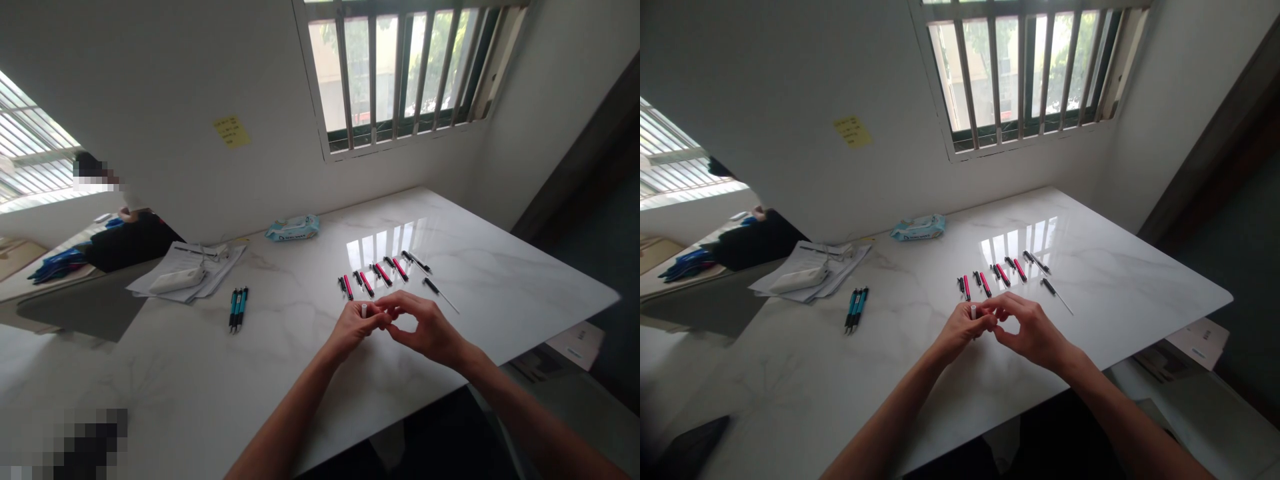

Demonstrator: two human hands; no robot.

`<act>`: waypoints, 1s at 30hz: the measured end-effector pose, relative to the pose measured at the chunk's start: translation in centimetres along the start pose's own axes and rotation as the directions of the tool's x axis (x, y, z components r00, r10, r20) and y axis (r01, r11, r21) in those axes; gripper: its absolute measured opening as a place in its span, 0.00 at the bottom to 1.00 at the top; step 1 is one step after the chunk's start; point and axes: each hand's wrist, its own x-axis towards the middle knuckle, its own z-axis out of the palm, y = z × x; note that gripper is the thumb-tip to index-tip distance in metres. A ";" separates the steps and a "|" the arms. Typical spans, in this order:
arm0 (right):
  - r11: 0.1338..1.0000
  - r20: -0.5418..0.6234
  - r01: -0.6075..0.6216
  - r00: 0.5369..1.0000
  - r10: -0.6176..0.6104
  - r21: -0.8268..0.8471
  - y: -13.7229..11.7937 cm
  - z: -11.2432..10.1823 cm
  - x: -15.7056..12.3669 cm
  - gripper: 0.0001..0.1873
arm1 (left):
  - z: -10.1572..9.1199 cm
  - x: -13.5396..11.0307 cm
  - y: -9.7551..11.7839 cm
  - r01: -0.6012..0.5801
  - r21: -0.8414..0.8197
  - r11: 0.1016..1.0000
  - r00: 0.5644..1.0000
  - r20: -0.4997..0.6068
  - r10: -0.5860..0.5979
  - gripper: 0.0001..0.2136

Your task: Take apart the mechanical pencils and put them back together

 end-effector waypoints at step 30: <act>0.861 -0.054 -0.169 0.985 0.163 -0.480 5.9 -7.4 -2.3 0.16 | -1.8 0.7 0.2 -0.219 0.063 0.974 0.914 -0.337 0.228 0.13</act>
